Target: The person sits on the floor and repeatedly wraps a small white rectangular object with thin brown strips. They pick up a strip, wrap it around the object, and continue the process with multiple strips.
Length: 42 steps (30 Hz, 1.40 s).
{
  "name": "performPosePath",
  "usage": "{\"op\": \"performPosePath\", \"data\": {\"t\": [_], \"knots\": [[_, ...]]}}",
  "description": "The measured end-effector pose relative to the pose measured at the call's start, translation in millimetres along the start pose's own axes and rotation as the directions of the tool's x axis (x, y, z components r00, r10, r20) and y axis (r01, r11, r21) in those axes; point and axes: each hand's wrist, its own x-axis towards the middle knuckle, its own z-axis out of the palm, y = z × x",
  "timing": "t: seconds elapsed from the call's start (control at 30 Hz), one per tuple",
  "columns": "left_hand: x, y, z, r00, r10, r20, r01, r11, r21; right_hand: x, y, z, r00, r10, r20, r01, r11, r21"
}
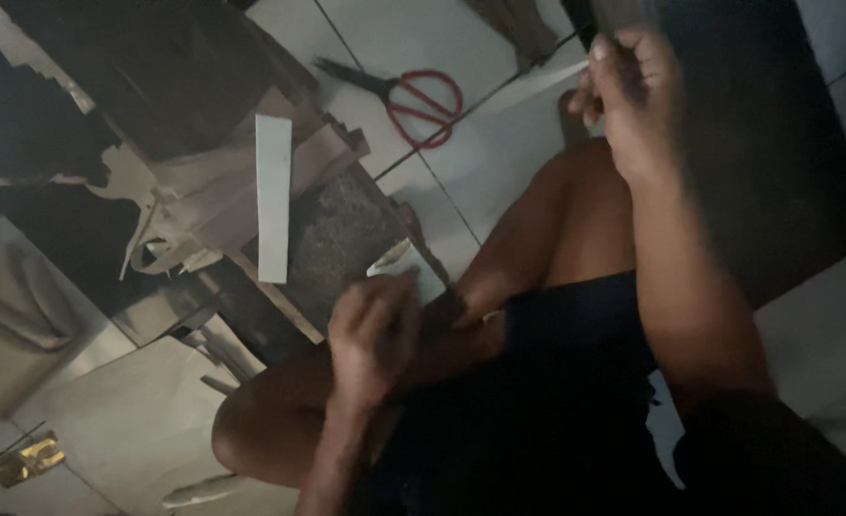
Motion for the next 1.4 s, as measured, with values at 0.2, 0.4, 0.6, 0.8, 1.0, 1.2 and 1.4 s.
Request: {"op": "performPosePath", "data": {"t": [0.2, 0.4, 0.6, 0.8, 1.0, 1.2, 1.4], "knots": [[42, -18, -39, 0.980, -0.130, -0.150, 0.180, 0.901, 0.395, 72, 87, 13, 0.994, -0.008, -0.114, 0.003, 0.999, -0.041], [96, -11, -45, 0.970, -0.193, -0.150, 0.243, 0.832, 0.499, 87, 106, 39, 0.955, 0.245, -0.168, -0.277, 0.940, -0.201], [94, -18, -58, 0.980, -0.179, -0.082, 0.197, 0.909, 0.367, 50, 64, 36, 0.922, 0.350, -0.166, -0.382, 0.892, -0.241], [40, -17, -83, 0.979, -0.202, -0.018, 0.191, 0.888, 0.419, 0, 24, 42, 0.991, 0.129, -0.042, -0.136, 0.946, -0.295], [-1, 10, -66, 0.922, -0.163, 0.353, 0.126, 0.984, 0.124, -91, -43, 81, 0.862, -0.222, 0.456, 0.372, 0.887, -0.272], [-1, 40, -53, 0.976, -0.134, 0.171, 0.099, 0.974, 0.202, -131, -107, 116, 0.653, -0.281, 0.703, 0.618, 0.734, -0.282], [-5, 42, -49, 0.995, -0.048, 0.084, 0.023, 0.960, 0.278, -134, -111, 115, 0.621, -0.350, 0.701, 0.689, 0.670, -0.276]]}}
